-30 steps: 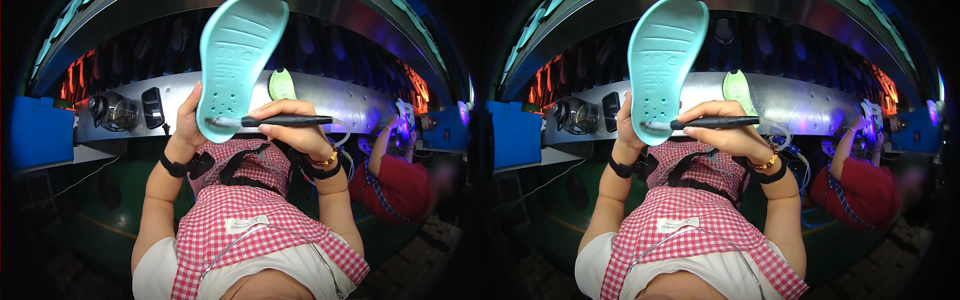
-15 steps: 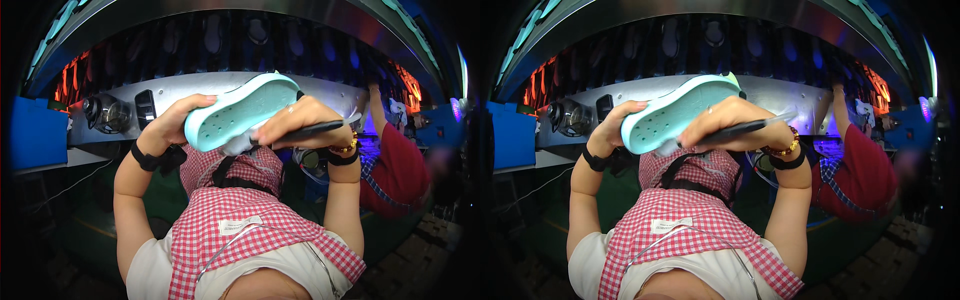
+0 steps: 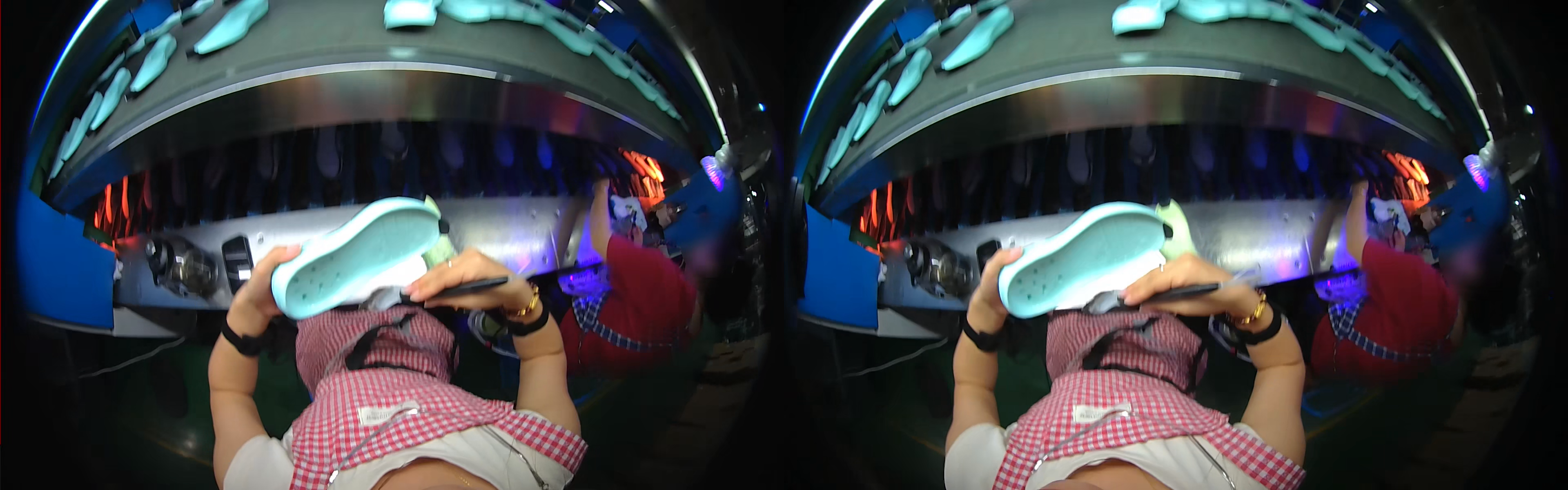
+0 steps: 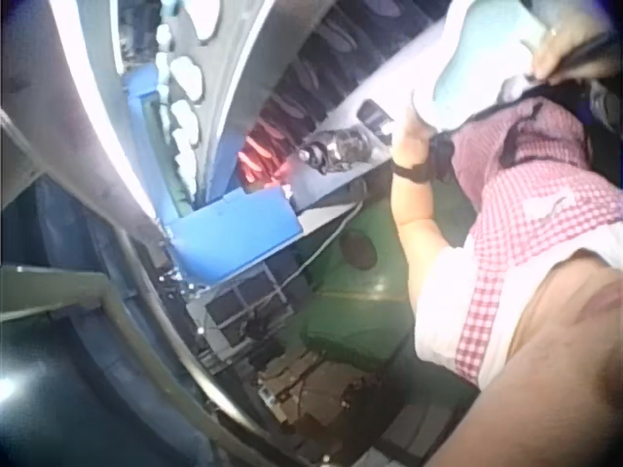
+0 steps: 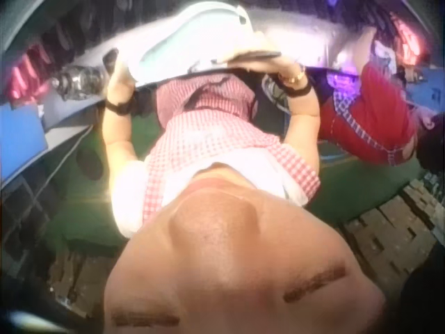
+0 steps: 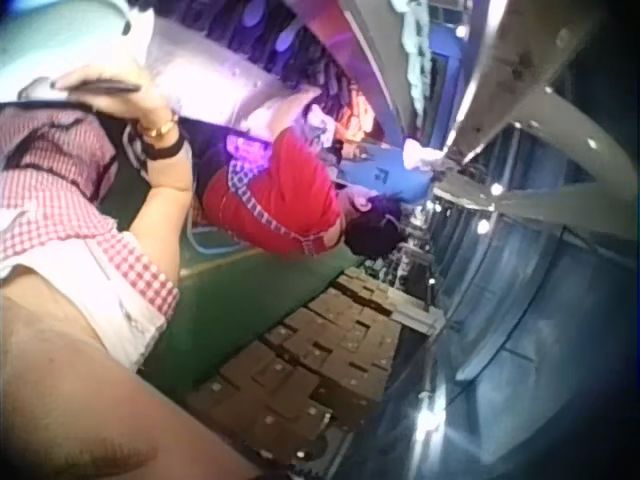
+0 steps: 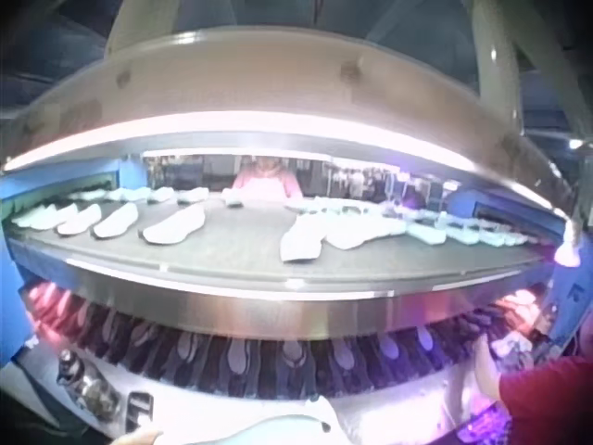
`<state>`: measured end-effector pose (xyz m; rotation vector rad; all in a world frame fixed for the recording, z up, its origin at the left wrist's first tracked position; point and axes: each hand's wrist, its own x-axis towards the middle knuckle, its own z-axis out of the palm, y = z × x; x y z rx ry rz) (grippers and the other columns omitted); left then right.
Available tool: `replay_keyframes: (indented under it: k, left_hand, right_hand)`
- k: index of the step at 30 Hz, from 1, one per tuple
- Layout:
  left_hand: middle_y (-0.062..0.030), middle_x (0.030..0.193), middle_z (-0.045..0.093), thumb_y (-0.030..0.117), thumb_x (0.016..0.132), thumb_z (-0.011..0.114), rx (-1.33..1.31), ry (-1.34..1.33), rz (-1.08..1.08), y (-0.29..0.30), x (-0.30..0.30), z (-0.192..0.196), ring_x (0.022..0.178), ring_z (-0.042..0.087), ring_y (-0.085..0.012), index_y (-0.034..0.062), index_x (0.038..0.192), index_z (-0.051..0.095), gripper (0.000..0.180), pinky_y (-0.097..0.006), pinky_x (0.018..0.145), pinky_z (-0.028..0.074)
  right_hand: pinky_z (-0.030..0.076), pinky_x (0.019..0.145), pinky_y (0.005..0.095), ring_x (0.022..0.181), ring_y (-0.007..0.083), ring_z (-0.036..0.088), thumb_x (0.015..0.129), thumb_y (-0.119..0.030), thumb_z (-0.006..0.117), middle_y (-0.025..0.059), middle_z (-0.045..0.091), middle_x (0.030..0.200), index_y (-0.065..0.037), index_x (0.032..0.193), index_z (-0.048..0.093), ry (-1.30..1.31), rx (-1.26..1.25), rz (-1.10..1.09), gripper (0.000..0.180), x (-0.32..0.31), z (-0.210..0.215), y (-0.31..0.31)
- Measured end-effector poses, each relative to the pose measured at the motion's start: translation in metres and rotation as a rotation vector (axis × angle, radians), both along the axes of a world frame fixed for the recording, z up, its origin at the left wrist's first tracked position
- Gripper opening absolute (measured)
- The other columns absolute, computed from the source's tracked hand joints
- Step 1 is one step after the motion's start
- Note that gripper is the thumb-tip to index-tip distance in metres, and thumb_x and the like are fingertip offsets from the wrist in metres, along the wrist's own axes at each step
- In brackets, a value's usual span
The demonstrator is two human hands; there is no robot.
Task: The person picks up a shoe sole from a conveyor belt, applies a liquid to its surface with a brush, and places it back onto the belt, repeating the process for multiple soles.
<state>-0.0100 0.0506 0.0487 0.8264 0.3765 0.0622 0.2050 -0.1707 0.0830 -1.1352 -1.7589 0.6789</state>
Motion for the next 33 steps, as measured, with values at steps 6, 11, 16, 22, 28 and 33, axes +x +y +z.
replay_keyframes:
  k: [6, 11, 16, 22, 28, 33]
  left_hand:
    - [-0.0200, 0.098, 0.058, 0.036, 0.077, 0.047, 0.026, -0.064, -0.102, 0.005, -0.002, -0.001, 0.077, 0.061, -0.0302, -0.0046, 0.113, 0.049, 0.055, -0.039, 0.067, 0.052]
    - [-0.0198, 0.096, 0.058, 0.037, 0.076, 0.047, -0.066, -0.157, -0.054, 0.019, -0.004, -0.024, 0.076, 0.061, -0.0303, -0.0051, 0.111, 0.050, 0.054, -0.042, 0.064, 0.052]
    - [-0.0162, 0.091, 0.061, 0.035, 0.077, 0.047, 0.036, -0.125, -0.095, 0.015, -0.006, -0.001, 0.075, 0.061, -0.0234, -0.0055, 0.105, 0.054, 0.050, -0.032, 0.067, 0.050]
    - [-0.0133, 0.125, 0.045, 0.062, 0.080, 0.035, -0.435, -0.326, 0.274, -0.008, 0.030, -0.029, 0.113, 0.044, -0.0311, 0.0044, 0.127, 0.037, 0.074, -0.049, 0.092, 0.036]
    - [-0.0197, 0.118, 0.045, 0.070, 0.078, 0.018, -0.436, -0.417, 0.262, -0.055, 0.056, -0.023, 0.101, 0.049, -0.0382, 0.0048, 0.129, 0.030, 0.083, -0.053, 0.087, 0.039]
    - [-0.0205, 0.108, 0.051, 0.068, 0.080, 0.016, -0.347, -0.354, 0.309, -0.064, 0.057, -0.036, 0.100, 0.050, -0.0344, 0.0048, 0.122, 0.039, 0.080, -0.045, 0.089, 0.040]
  right_hand:
    - [0.050, 0.072, 0.0278, 0.083, 0.0201, 0.063, 0.072, 0.007, 0.062, 0.0144, 0.063, 0.095, 0.000, 0.093, 0.063, 0.128, -0.049, -0.118, 0.023, -0.005, -0.008, 0.004]
    - [0.047, 0.082, 0.0309, 0.092, 0.0239, 0.060, 0.069, 0.004, 0.065, 0.0137, 0.063, 0.093, 0.000, 0.092, 0.063, 0.169, -0.119, -0.219, 0.023, -0.003, 0.005, -0.001]
    - [0.047, 0.081, 0.0310, 0.090, 0.0231, 0.061, 0.070, 0.003, 0.065, 0.0135, 0.064, 0.093, -0.001, 0.092, 0.063, 0.123, -0.180, -0.139, 0.023, -0.003, -0.006, 0.001]
    - [0.046, 0.071, 0.0273, 0.079, 0.0189, 0.061, 0.068, 0.000, 0.068, 0.0119, 0.064, 0.086, -0.001, 0.090, 0.065, 0.243, 0.051, -0.229, 0.022, -0.019, 0.017, -0.006]
    - [0.047, 0.071, 0.0221, 0.077, 0.0105, 0.059, 0.074, -0.003, 0.065, 0.0086, 0.065, 0.084, 0.002, 0.089, 0.064, 0.574, -0.255, -0.454, 0.016, -0.030, -0.027, 0.015]
    - [0.048, 0.068, 0.0222, 0.077, 0.0123, 0.060, 0.074, -0.004, 0.064, 0.0089, 0.064, 0.082, 0.002, 0.090, 0.064, 0.483, -0.144, -0.517, 0.017, -0.029, -0.024, 0.032]
